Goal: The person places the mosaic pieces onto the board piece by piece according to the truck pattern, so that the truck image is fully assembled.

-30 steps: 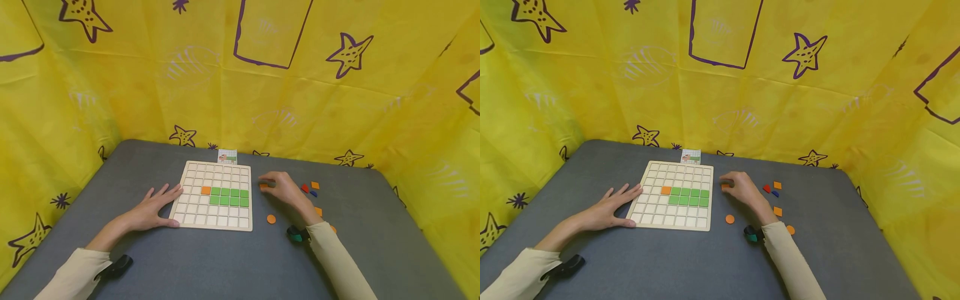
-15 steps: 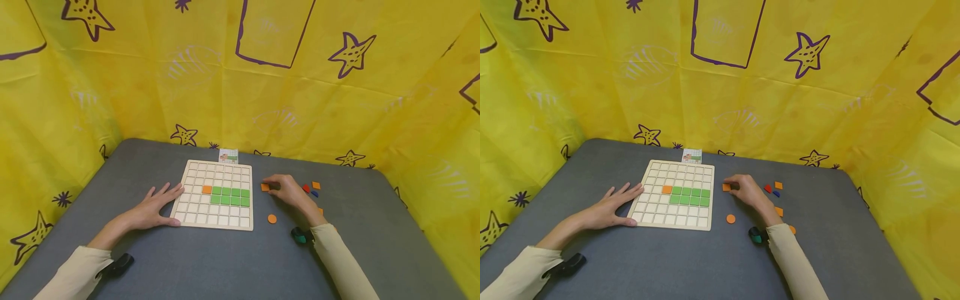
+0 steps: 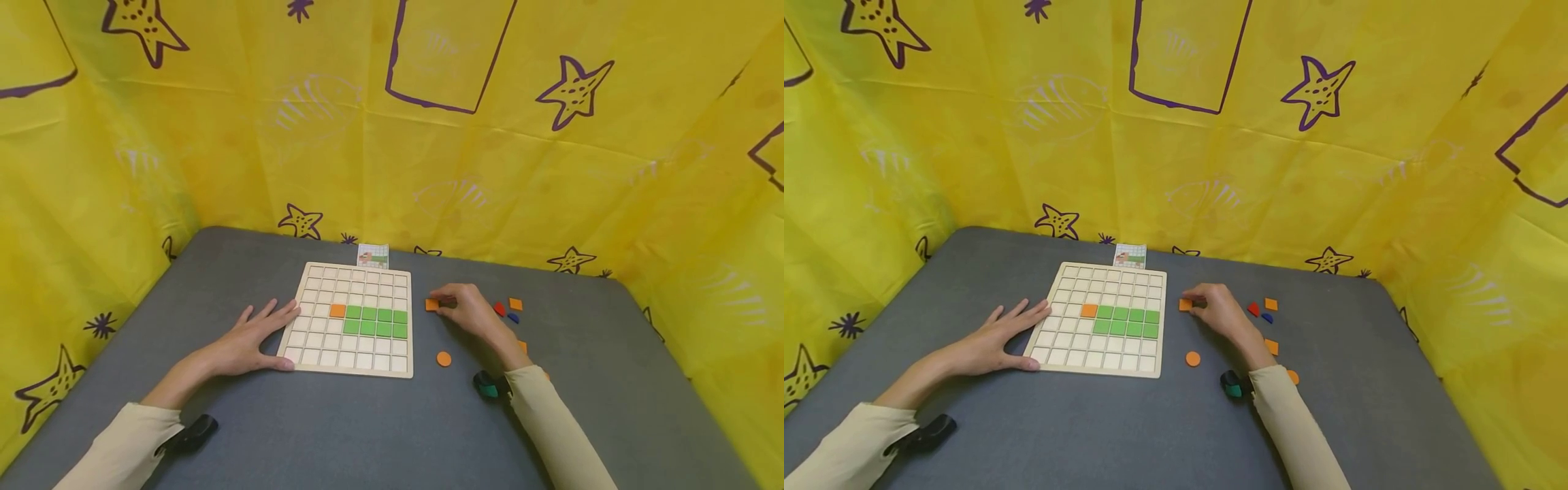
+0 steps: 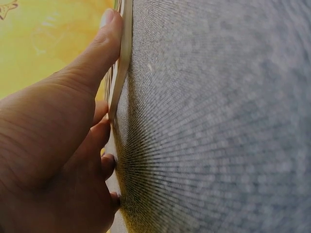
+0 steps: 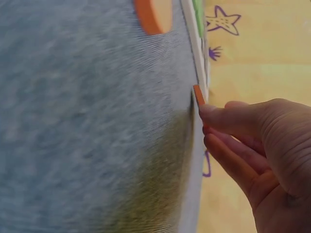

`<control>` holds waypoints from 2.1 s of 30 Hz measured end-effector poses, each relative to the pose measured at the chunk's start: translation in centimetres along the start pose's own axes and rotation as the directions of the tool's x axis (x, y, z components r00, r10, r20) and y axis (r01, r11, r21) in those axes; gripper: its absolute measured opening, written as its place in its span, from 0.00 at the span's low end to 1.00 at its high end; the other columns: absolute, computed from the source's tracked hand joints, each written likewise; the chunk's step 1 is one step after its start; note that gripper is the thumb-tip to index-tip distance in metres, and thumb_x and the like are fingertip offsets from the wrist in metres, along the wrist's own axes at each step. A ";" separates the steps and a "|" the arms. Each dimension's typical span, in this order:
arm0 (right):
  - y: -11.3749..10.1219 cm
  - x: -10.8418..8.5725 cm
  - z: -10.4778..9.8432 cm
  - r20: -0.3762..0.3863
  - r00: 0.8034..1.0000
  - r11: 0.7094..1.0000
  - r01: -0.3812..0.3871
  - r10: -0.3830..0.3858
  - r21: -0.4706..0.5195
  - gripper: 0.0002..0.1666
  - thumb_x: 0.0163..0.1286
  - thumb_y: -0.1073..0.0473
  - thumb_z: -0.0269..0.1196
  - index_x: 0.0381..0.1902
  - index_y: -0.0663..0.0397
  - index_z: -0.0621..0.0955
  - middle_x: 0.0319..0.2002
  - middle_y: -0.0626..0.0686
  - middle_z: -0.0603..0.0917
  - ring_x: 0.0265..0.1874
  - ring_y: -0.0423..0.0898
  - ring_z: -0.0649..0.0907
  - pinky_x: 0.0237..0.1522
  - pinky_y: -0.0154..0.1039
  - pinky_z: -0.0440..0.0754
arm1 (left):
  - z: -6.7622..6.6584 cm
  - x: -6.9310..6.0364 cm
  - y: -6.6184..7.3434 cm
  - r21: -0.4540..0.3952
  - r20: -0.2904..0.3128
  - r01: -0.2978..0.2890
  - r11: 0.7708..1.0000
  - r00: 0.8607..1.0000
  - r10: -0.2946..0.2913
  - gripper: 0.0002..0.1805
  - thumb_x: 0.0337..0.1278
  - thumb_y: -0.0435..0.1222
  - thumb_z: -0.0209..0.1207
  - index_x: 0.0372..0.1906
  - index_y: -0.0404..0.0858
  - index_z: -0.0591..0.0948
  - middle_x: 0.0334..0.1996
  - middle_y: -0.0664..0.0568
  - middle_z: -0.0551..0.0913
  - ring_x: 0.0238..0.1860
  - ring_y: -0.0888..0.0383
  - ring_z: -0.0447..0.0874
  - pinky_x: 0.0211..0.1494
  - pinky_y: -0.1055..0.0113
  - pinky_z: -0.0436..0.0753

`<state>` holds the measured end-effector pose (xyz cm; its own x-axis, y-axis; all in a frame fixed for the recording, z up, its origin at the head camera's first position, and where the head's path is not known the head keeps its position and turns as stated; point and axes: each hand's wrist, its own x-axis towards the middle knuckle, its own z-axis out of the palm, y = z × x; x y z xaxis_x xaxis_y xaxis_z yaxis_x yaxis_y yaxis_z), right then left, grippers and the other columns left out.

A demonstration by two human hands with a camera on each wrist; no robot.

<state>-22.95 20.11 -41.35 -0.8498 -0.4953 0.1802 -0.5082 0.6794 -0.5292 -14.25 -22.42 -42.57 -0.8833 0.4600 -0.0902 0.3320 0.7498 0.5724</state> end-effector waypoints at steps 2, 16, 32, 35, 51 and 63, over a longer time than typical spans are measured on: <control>-0.3 0.2 -0.2 0.000 1.000 1.000 0.002 -0.002 0.010 0.18 0.58 0.71 0.70 0.48 0.64 0.85 0.45 0.57 0.87 0.44 0.52 0.86 0.48 0.46 0.83 | 0.0 0.0 0.0 -0.001 0.000 0.000 1.000 1.000 0.000 0.59 0.42 0.62 0.69 0.77 0.40 0.57 0.77 0.43 0.50 0.76 0.32 0.37 0.69 0.33 0.31; -2.1 1.7 -0.2 -0.003 0.997 0.997 0.081 -0.081 0.017 0.18 0.58 0.71 0.71 0.48 0.66 0.85 0.44 0.59 0.87 0.44 0.53 0.87 0.48 0.46 0.84 | 0.0 0.0 0.0 0.002 -0.010 -0.017 1.000 1.000 0.017 0.58 0.43 0.61 0.68 0.77 0.39 0.57 0.77 0.42 0.51 0.75 0.32 0.37 0.69 0.32 0.32; -3.6 3.3 1.0 -0.003 0.993 0.992 0.117 -0.117 0.051 0.17 0.60 0.69 0.70 0.48 0.66 0.85 0.45 0.58 0.87 0.45 0.52 0.86 0.48 0.44 0.84 | 0.0 0.0 -0.1 -0.006 -0.004 -0.014 1.000 1.000 0.014 0.59 0.43 0.62 0.68 0.77 0.39 0.57 0.77 0.42 0.51 0.75 0.32 0.37 0.69 0.32 0.32; -4.1 3.5 1.3 0.001 0.993 0.992 0.119 -0.120 0.050 0.18 0.59 0.70 0.70 0.49 0.66 0.85 0.45 0.58 0.87 0.45 0.52 0.86 0.49 0.44 0.84 | 0.0 0.0 0.0 -0.009 -0.005 -0.019 1.000 1.000 0.019 0.59 0.43 0.62 0.68 0.77 0.39 0.57 0.77 0.42 0.51 0.75 0.32 0.37 0.69 0.32 0.32; -6.4 5.1 3.5 0.060 0.993 0.992 0.095 -0.101 0.083 0.18 0.60 0.69 0.70 0.50 0.64 0.85 0.47 0.56 0.87 0.46 0.51 0.86 0.50 0.40 0.83 | 0.0 0.2 0.2 -0.010 0.004 -0.022 1.000 1.000 0.022 0.59 0.42 0.62 0.69 0.77 0.40 0.57 0.77 0.43 0.50 0.76 0.33 0.37 0.69 0.32 0.31; -7.4 6.8 5.5 0.069 0.989 0.989 0.124 -0.129 0.080 0.18 0.61 0.68 0.70 0.50 0.64 0.85 0.47 0.56 0.87 0.47 0.49 0.86 0.50 0.37 0.82 | 0.0 -0.1 0.1 -0.019 -0.017 -0.038 0.999 0.999 0.038 0.58 0.43 0.60 0.69 0.76 0.39 0.58 0.77 0.41 0.52 0.75 0.31 0.39 0.68 0.31 0.32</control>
<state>-24.19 8.71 -40.74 -0.7652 -0.6154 0.1890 -0.5966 0.5676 -0.5673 -14.14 -22.42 -42.50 -0.8756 0.4800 -0.0552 0.3589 0.7227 0.5907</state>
